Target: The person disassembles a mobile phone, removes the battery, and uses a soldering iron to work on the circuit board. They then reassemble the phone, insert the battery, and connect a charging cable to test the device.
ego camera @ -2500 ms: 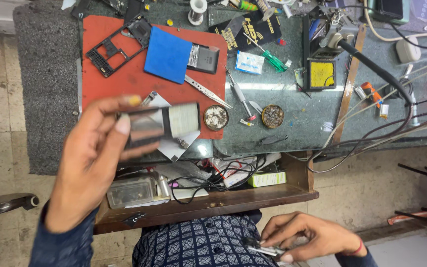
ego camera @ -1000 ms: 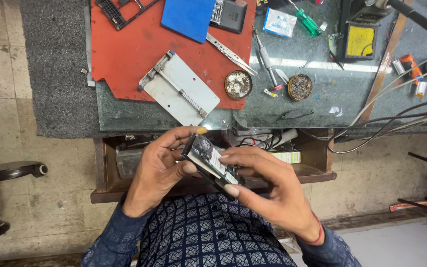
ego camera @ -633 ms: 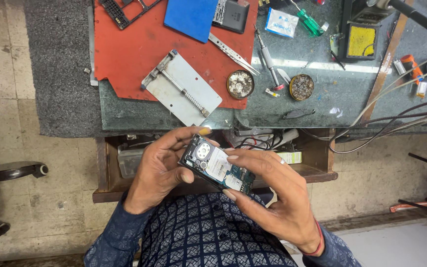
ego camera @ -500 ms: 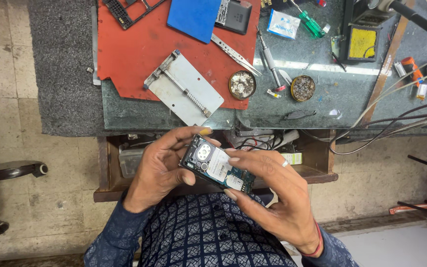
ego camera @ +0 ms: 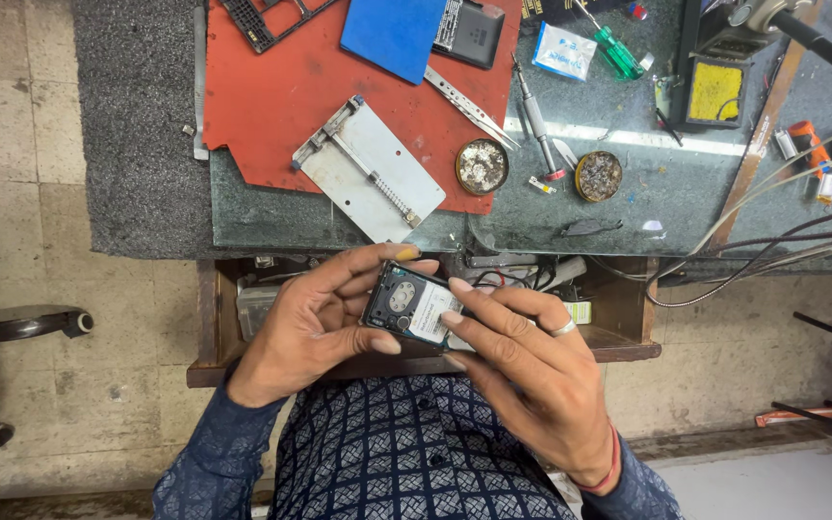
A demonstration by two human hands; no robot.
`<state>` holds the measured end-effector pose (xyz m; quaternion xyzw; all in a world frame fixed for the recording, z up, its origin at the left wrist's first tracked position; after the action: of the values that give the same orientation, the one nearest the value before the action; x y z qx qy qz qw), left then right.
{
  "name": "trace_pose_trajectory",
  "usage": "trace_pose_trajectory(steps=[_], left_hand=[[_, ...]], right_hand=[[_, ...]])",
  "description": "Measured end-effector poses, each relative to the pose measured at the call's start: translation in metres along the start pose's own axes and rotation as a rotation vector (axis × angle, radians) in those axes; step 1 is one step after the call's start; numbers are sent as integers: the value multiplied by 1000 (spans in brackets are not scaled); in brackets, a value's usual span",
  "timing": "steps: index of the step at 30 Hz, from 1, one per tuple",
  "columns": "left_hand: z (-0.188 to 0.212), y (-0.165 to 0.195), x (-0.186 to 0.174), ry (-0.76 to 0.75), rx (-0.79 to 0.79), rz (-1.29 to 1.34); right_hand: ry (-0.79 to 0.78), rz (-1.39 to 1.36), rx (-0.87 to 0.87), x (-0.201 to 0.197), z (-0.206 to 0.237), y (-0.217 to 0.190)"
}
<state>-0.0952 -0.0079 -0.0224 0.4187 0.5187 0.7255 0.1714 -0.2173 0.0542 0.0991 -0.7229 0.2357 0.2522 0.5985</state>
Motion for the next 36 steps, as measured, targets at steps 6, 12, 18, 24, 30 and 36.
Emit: trace_pose_trajectory(steps=[6, 12, 18, 24, 30, 36], left_hand=[[1, -10, 3, 70, -157, -99], [-3, 0, 4, 241, -51, -298], [-5, -3, 2, 287, -51, -152], [-7, -9, 4, 283, -116, -167], [-8, -7, 4, 298, -116, -293], [-9, -6, 6, 296, -65, -294]], right_hand=[[-65, 162, -96, 14, 0, -3], [24, 58, -69, 9, -1, 15], [260, -665, 375, 0, 21, 79], [240, -877, 591, 17, 39, 109], [213, -907, 580, 21, 37, 111], [212, -927, 584, 22, 37, 117]])
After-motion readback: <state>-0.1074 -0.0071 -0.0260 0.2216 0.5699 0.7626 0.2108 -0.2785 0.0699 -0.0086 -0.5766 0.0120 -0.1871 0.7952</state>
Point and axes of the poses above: each hand's wrist, its own z-axis away from the middle knuckle, its own x-axis out of the palm, y = z × x, the point moved 10 cm from there along -z, towards the middle knuckle, and after that the axes turned 10 degrees about -z, right-handed, at the moved point
